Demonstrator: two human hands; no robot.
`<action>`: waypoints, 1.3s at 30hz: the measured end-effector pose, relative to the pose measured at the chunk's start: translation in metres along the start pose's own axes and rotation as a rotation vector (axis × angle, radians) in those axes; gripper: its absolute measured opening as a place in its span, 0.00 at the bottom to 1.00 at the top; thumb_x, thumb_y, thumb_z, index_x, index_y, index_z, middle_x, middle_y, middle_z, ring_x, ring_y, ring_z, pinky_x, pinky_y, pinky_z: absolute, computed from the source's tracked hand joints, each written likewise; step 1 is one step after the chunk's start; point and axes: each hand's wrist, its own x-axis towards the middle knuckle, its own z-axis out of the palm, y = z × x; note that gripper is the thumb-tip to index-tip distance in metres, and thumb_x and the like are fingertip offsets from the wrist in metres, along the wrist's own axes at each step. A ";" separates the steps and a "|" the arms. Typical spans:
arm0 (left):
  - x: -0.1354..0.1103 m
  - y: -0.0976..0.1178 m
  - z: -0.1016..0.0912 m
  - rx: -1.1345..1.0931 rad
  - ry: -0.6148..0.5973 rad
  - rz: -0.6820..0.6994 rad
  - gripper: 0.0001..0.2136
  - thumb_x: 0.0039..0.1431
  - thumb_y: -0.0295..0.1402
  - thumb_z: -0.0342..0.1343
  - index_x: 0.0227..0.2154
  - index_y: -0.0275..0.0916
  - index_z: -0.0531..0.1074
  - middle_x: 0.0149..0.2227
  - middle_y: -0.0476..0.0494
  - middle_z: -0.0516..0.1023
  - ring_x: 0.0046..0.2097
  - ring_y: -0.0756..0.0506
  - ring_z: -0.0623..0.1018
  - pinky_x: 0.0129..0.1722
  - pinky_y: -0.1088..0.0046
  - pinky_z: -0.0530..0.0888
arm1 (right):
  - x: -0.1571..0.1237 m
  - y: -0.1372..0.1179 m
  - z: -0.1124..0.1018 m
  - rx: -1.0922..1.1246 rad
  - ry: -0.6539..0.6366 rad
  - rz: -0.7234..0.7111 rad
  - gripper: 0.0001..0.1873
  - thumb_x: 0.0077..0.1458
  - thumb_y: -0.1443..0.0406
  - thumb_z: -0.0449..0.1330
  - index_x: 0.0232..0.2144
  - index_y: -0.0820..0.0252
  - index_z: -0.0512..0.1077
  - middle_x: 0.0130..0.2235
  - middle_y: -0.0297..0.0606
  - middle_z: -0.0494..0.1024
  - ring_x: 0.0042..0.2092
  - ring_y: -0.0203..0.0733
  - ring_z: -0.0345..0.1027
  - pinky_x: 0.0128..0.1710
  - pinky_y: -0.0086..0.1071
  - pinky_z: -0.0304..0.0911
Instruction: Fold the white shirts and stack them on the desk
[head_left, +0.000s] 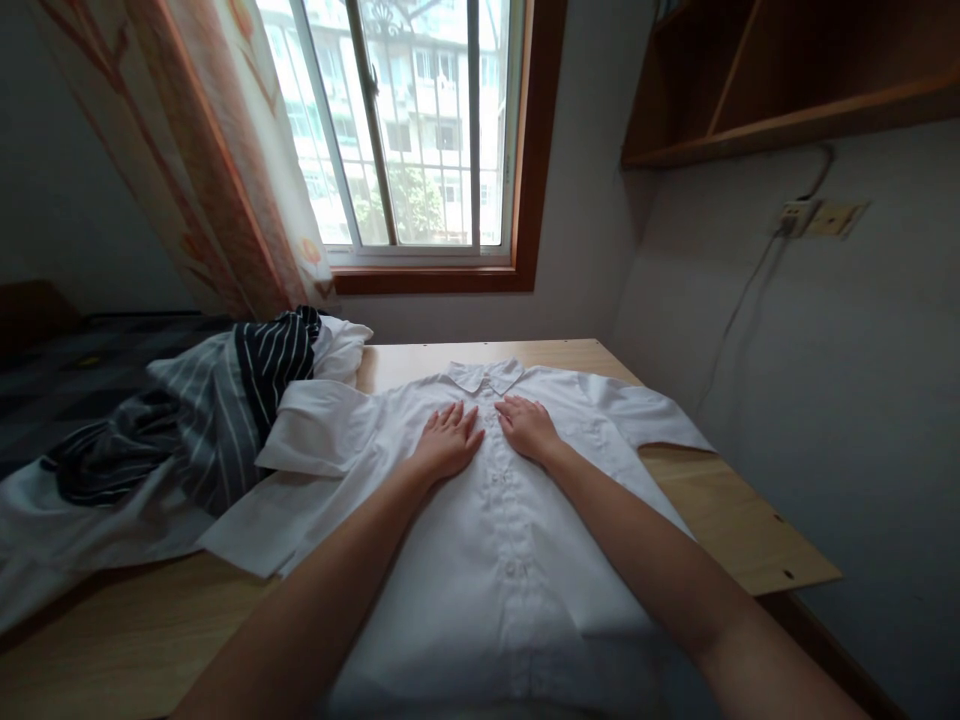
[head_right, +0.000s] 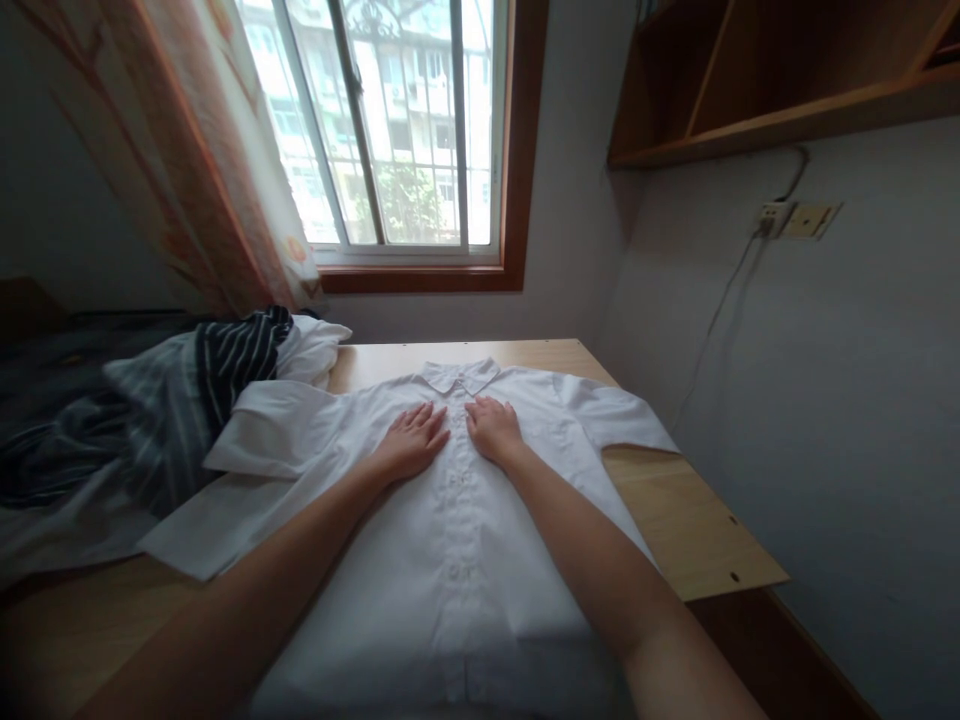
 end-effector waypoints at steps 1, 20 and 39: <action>0.000 -0.001 0.000 -0.003 0.006 -0.007 0.30 0.68 0.47 0.38 0.67 0.37 0.54 0.70 0.36 0.50 0.70 0.39 0.51 0.68 0.56 0.48 | 0.000 0.000 -0.001 -0.005 0.012 0.002 0.21 0.65 0.62 0.49 0.57 0.54 0.69 0.62 0.41 0.68 0.63 0.45 0.59 0.63 0.44 0.50; 0.003 -0.029 -0.008 0.008 0.138 -0.381 0.24 0.68 0.42 0.37 0.62 0.43 0.63 0.68 0.35 0.57 0.68 0.30 0.56 0.59 0.30 0.52 | -0.005 -0.002 -0.007 -0.043 0.083 -0.004 0.15 0.62 0.62 0.52 0.45 0.54 0.75 0.51 0.40 0.77 0.52 0.44 0.68 0.52 0.34 0.58; -0.004 0.005 0.008 -0.011 0.085 0.063 0.26 0.69 0.42 0.38 0.64 0.35 0.60 0.68 0.37 0.57 0.69 0.38 0.55 0.67 0.56 0.52 | -0.002 -0.015 -0.013 0.224 0.041 0.073 0.15 0.60 0.56 0.57 0.45 0.58 0.69 0.33 0.34 0.78 0.34 0.39 0.71 0.33 0.29 0.57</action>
